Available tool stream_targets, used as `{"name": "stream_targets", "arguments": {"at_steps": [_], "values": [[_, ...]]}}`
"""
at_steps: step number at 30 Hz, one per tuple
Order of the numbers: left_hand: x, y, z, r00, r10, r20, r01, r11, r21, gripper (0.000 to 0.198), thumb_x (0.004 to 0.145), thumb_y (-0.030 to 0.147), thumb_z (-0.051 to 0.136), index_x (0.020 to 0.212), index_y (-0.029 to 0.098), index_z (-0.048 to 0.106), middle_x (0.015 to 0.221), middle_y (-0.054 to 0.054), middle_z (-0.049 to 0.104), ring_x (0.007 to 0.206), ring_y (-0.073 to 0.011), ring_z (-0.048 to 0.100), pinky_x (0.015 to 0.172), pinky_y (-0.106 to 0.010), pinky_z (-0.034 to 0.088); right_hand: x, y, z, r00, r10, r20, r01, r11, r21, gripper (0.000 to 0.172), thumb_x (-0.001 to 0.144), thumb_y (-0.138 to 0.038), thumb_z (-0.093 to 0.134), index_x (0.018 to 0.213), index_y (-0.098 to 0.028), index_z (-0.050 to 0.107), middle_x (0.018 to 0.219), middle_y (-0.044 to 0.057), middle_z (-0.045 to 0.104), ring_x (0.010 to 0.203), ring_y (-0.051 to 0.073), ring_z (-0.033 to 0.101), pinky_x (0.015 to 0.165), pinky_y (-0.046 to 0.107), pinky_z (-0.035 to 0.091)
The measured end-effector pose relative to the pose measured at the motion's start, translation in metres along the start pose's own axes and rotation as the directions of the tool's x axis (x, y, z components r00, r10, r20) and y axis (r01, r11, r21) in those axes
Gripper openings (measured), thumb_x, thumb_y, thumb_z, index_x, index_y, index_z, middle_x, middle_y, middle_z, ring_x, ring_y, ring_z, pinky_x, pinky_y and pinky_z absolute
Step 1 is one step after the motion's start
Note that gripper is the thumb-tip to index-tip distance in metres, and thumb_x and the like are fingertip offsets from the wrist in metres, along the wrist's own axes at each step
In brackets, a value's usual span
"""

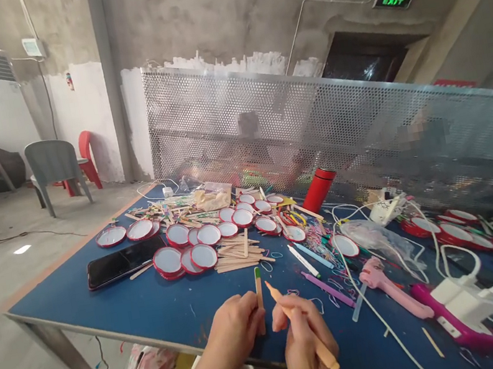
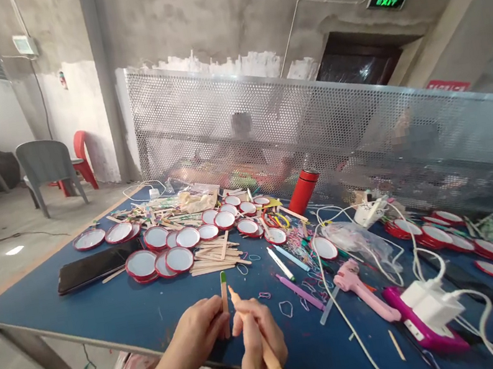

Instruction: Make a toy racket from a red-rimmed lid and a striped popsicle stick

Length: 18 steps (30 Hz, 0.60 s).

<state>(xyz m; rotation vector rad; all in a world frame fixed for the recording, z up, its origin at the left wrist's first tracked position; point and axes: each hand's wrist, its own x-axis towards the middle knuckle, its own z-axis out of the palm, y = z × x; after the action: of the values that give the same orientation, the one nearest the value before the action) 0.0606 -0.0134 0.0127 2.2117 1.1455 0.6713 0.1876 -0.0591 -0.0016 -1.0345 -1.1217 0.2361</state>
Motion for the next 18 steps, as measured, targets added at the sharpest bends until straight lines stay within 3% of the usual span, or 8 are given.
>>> {"name": "stream_targets", "arguments": {"at_steps": [2,9,13,18], "values": [[-0.0006,0.0,-0.0002,0.999,0.022,-0.026,-0.023,0.999,-0.028,0.03,0.098,0.023,0.043,0.069,0.025,0.051,0.072,-0.004,0.071,0.074,-0.0215,0.063,0.067,-0.03,0.04,0.0011,-0.0044,0.0025,0.999,0.051,-0.01,-0.051,0.998,0.034,0.022,0.102,-0.036,0.053,0.09,-0.025,0.069,0.059,-0.005,0.06,0.05,0.017,0.057,0.05,0.031,0.05],[-0.0024,-0.0002,0.0025,0.991,0.042,-0.126,-0.06,0.988,-0.14,0.03,0.098,0.025,0.048,0.068,0.027,0.054,0.068,-0.001,0.069,0.067,-0.0213,0.061,0.063,-0.029,0.04,0.0017,-0.0041,0.0042,0.997,-0.065,0.038,0.064,0.998,0.03,0.014,0.1,-0.03,0.056,0.096,-0.025,0.069,0.065,-0.004,0.066,0.054,0.017,0.064,0.051,0.029,0.058],[-0.0029,0.0004,0.0035,0.983,0.053,-0.178,-0.086,0.979,-0.185,0.031,0.096,0.024,0.054,0.066,0.027,0.054,0.064,0.0,0.066,0.063,-0.0209,0.059,0.06,-0.03,0.039,0.0005,-0.0006,0.0047,0.998,-0.052,0.037,0.052,0.999,0.002,0.015,0.101,-0.032,0.056,0.096,-0.026,0.069,0.066,-0.004,0.066,0.053,0.017,0.063,0.05,0.029,0.059],[-0.0035,0.0031,0.0012,0.988,0.018,-0.151,-0.054,0.971,-0.234,0.032,0.096,0.025,0.053,0.065,0.028,0.055,0.064,0.0,0.068,0.066,-0.0216,0.06,0.063,-0.03,0.04,0.0022,-0.0069,0.0049,1.0,-0.019,-0.011,0.019,1.0,-0.002,0.015,0.102,-0.032,0.055,0.096,-0.026,0.067,0.065,-0.005,0.066,0.053,0.017,0.062,0.054,0.031,0.058]]}}
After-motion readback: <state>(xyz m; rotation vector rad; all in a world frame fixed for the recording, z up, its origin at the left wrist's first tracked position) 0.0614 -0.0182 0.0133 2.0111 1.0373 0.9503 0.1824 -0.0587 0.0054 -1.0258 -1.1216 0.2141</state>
